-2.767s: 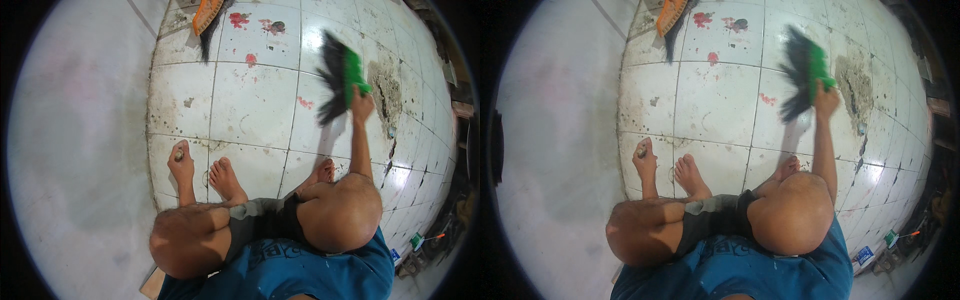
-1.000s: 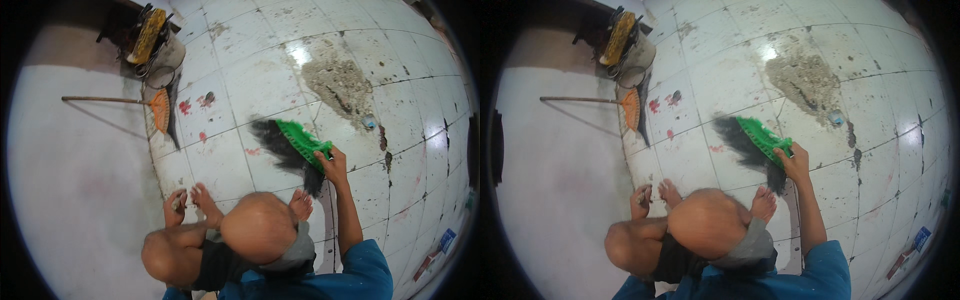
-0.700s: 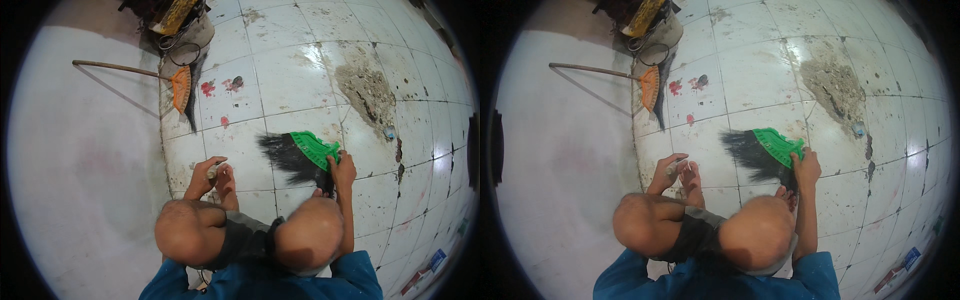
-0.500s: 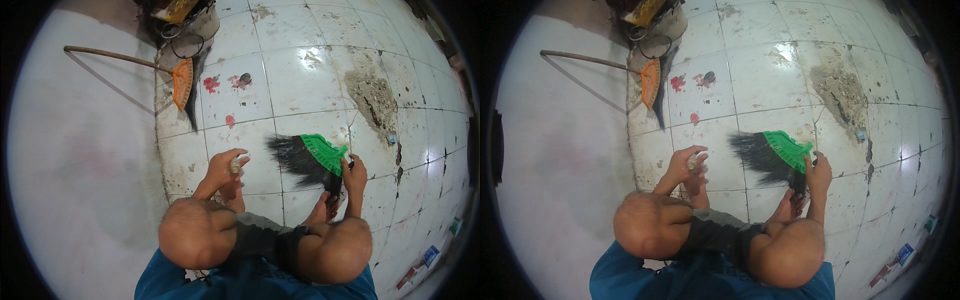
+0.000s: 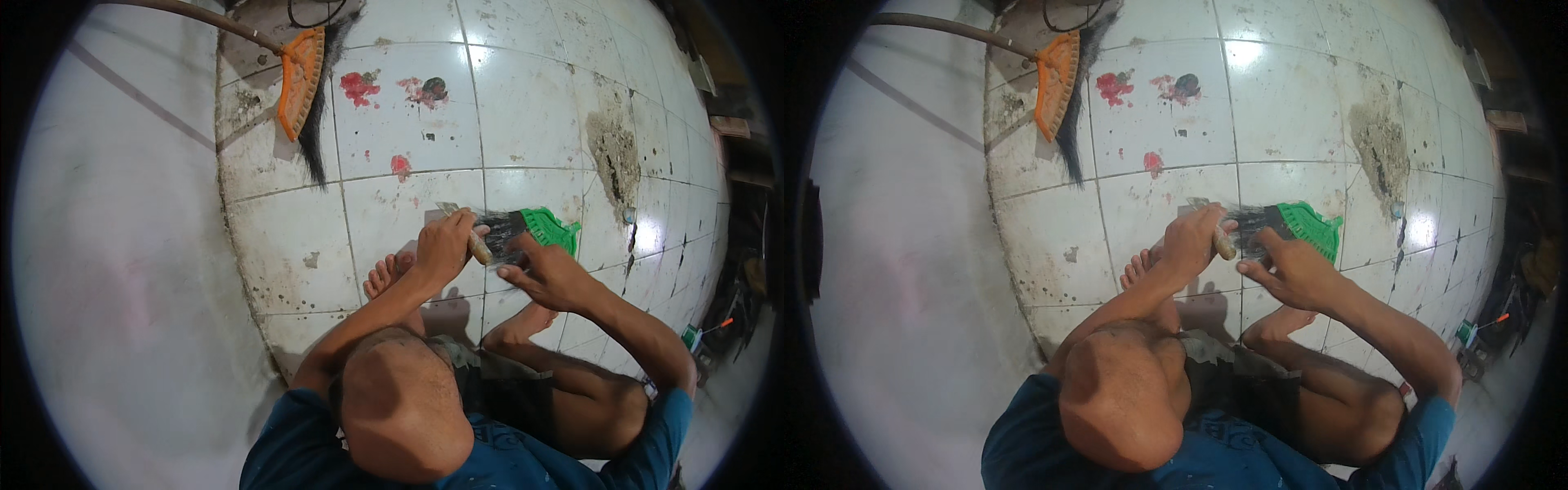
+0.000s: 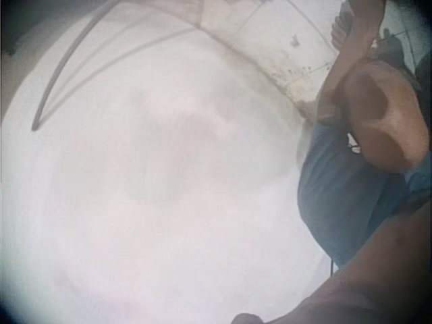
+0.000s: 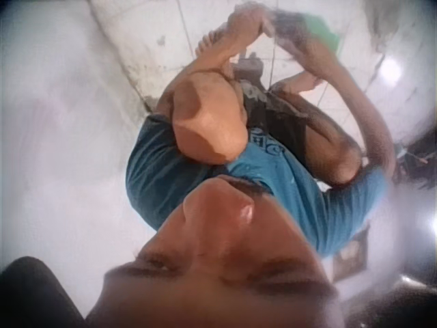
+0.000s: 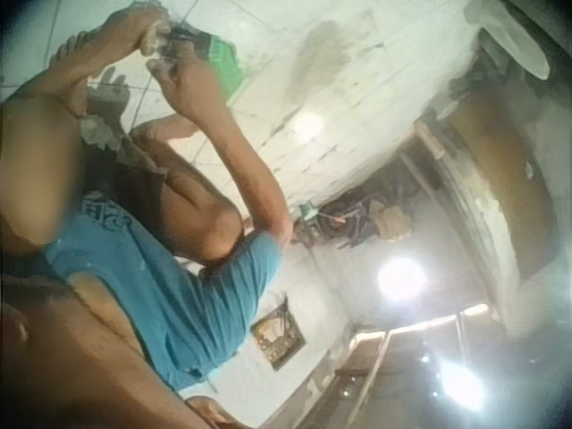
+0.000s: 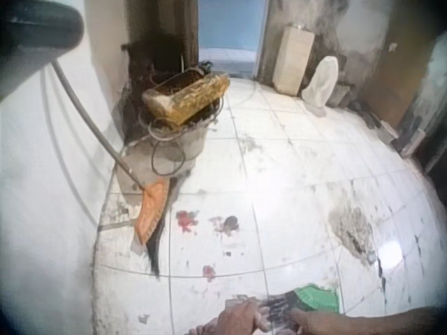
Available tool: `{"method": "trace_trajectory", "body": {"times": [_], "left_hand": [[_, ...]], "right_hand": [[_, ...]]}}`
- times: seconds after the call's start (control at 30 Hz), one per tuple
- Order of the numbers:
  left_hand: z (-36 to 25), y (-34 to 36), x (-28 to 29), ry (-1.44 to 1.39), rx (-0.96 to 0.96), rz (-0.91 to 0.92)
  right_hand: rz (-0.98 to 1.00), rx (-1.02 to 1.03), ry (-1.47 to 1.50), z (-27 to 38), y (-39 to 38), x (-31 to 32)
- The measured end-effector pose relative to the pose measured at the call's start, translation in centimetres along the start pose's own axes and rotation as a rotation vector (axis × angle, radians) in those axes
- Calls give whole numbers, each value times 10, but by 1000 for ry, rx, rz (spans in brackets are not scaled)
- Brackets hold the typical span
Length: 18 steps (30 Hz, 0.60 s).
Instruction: The person scrapes debris from the tiled floor using a metal scraper and then sweeps the loosened material with a green broom. The person alternates between scraping and sweeping to clear the area.
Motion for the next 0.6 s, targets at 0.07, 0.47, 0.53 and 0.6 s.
{"method": "trace_trajectory", "body": {"times": [0.07, 0.47, 0.53, 0.6], "left_hand": [[12, -7, 6, 63, -19, -89], [86, -52, 39, 236, 106, -281], [98, -61, 49, 227, 117, -272], [96, -57, 54, 202, 136, -230]], "right_hand": [[36, -25, 29, 5, 19, -27], [-428, 43, 2, 48, 105, -128], [-463, -35, -10, 51, 103, -137], [-498, -136, 23, 48, 102, -139]]}}
Point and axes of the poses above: each hand's wrist, its own y-axis towards the middle knuckle, its own x-axis out of the back of the hand, z = x × y, the point moved 7 cm from there along y, towards the middle knuckle, and after that the axes turned 3 degrees about x, right-handed, at the moved point
